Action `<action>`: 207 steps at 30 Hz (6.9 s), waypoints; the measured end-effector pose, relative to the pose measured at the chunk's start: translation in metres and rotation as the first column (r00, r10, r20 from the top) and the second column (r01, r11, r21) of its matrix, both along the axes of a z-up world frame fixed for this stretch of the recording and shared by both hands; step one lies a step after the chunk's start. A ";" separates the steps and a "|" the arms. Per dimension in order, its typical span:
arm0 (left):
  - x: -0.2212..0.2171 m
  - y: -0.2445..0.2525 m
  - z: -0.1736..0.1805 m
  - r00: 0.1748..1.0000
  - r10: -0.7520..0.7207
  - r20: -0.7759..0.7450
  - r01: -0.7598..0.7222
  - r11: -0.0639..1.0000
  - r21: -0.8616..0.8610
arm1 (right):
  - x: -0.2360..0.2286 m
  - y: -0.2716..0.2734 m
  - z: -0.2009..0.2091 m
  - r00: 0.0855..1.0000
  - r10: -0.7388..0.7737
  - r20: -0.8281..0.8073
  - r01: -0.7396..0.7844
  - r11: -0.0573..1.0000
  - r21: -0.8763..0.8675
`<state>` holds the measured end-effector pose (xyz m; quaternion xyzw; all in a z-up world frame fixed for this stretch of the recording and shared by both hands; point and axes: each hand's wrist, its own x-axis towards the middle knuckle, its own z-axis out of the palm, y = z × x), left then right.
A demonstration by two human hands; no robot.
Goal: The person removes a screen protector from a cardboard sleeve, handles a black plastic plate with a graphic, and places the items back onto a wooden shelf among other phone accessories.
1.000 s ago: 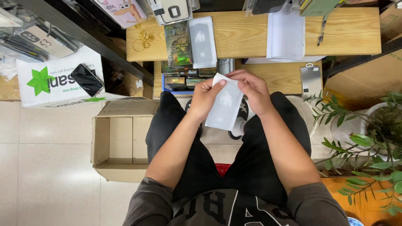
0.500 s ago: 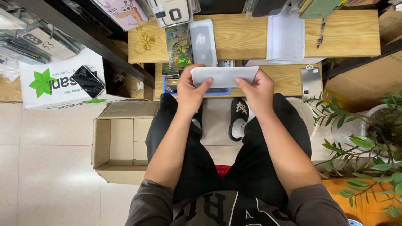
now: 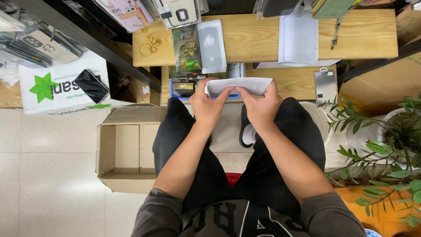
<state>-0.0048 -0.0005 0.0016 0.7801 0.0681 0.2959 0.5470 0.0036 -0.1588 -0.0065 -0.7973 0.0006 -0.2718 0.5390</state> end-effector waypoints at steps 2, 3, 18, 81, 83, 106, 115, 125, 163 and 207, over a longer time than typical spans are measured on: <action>0.003 0.005 0.001 0.999 -0.035 -0.013 0.035 0.999 -0.018 | 0.005 -0.005 -0.003 0.999 0.040 -0.023 -0.039 0.999 0.033; 0.007 0.009 -0.003 0.991 -0.128 -0.026 0.124 0.987 -0.100 | 0.009 -0.009 -0.003 0.992 0.116 -0.042 -0.111 0.987 0.115; 0.019 0.029 0.006 0.952 -0.305 0.008 0.275 0.848 -0.453 | 0.015 -0.017 0.027 0.894 0.440 -0.080 -0.404 0.872 0.276; 0.038 0.033 -0.048 0.931 -0.256 -0.262 0.122 0.891 -0.438 | 0.121 -0.024 -0.065 0.985 0.114 -0.131 -0.172 0.744 -0.645; 0.043 0.037 -0.046 0.938 -0.252 -0.239 0.126 0.888 -0.442 | 0.131 -0.026 -0.081 0.983 0.064 -0.173 -0.171 0.673 -0.719; 0.024 0.018 -0.013 0.796 -0.260 -0.547 0.273 0.960 -0.060 | 0.132 0.066 -0.132 0.807 0.022 -0.590 0.210 0.923 0.323; 0.029 0.035 0.003 0.883 -0.140 -0.449 0.069 0.983 -0.170 | 0.078 0.047 -0.046 0.887 0.227 -0.401 0.100 0.754 0.649; 0.035 0.031 -0.005 0.906 -0.420 0.046 0.246 0.435 -0.866 | -0.013 0.037 -0.004 0.781 0.574 -0.246 -0.086 0.489 0.868; -0.015 -0.026 0.035 0.798 -0.593 -0.112 0.603 0.780 0.167 | 0.027 -0.037 -0.004 0.840 0.542 -0.025 -0.459 0.734 0.500; 0.116 -0.023 -0.121 0.890 -0.042 -0.454 -0.330 0.629 -0.704 | 0.053 -0.053 -0.008 0.754 0.648 0.106 -0.099 -0.047 0.994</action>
